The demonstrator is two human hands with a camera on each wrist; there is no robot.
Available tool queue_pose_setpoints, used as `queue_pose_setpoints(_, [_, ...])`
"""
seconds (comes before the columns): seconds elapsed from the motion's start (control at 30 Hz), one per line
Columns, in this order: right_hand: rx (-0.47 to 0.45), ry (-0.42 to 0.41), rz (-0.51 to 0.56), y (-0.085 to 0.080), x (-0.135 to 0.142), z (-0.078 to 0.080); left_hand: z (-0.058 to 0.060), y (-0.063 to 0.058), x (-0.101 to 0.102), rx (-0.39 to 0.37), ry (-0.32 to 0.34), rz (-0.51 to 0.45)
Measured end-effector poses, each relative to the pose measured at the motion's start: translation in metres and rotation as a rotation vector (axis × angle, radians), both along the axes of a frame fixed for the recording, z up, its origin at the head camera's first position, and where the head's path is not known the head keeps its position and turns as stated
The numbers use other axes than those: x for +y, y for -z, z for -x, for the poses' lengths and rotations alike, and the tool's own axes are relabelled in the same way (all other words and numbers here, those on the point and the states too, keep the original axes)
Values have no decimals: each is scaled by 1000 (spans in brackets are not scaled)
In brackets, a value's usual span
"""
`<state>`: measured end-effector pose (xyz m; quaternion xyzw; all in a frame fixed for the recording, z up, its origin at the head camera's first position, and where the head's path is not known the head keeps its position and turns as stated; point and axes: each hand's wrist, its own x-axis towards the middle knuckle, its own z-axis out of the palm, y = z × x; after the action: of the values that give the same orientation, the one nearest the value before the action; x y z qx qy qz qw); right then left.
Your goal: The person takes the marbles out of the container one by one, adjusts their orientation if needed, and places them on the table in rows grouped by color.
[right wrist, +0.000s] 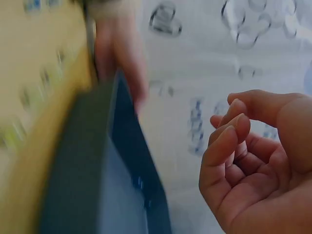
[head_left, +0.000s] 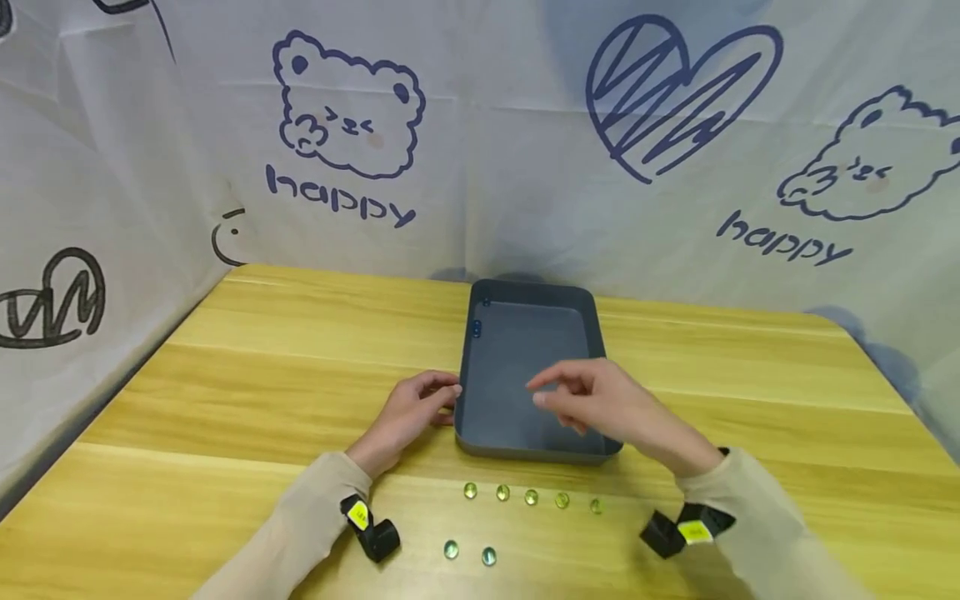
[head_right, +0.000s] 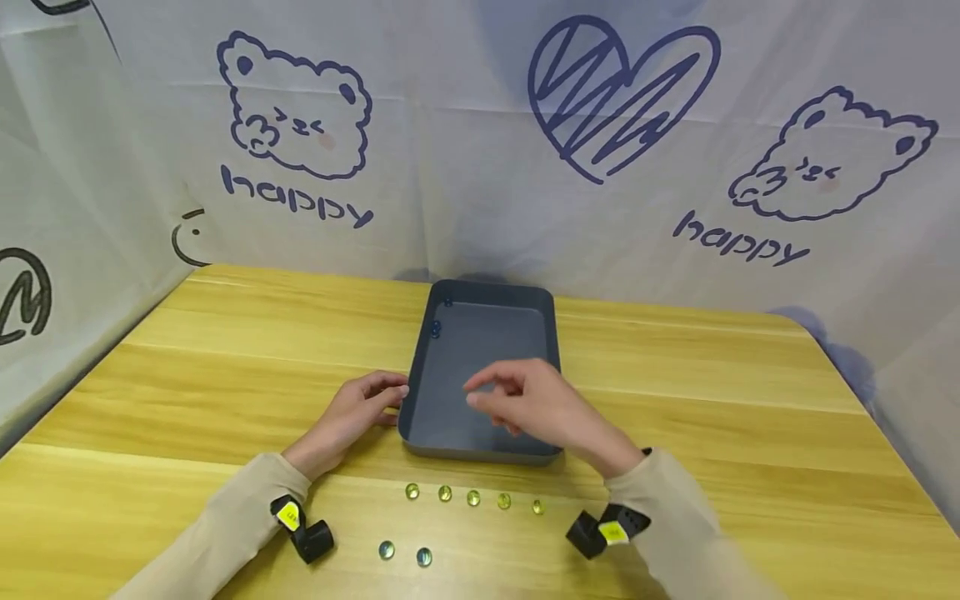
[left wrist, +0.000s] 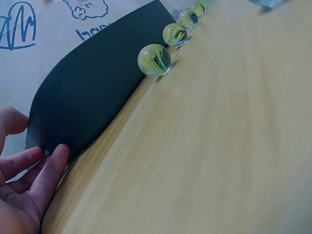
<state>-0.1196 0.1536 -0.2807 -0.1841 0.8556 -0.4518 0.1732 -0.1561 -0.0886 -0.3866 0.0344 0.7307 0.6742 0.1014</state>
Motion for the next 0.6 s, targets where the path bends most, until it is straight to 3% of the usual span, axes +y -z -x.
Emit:
queue_pose_setpoints(0.3, [18, 43, -105, 1, -3, 87, -2, -1, 0, -27, 8, -18])
queue_pose_setpoints(0.6, [24, 142, -136, 33, -49, 138, -1, -3, -4, -28, 19, 4])
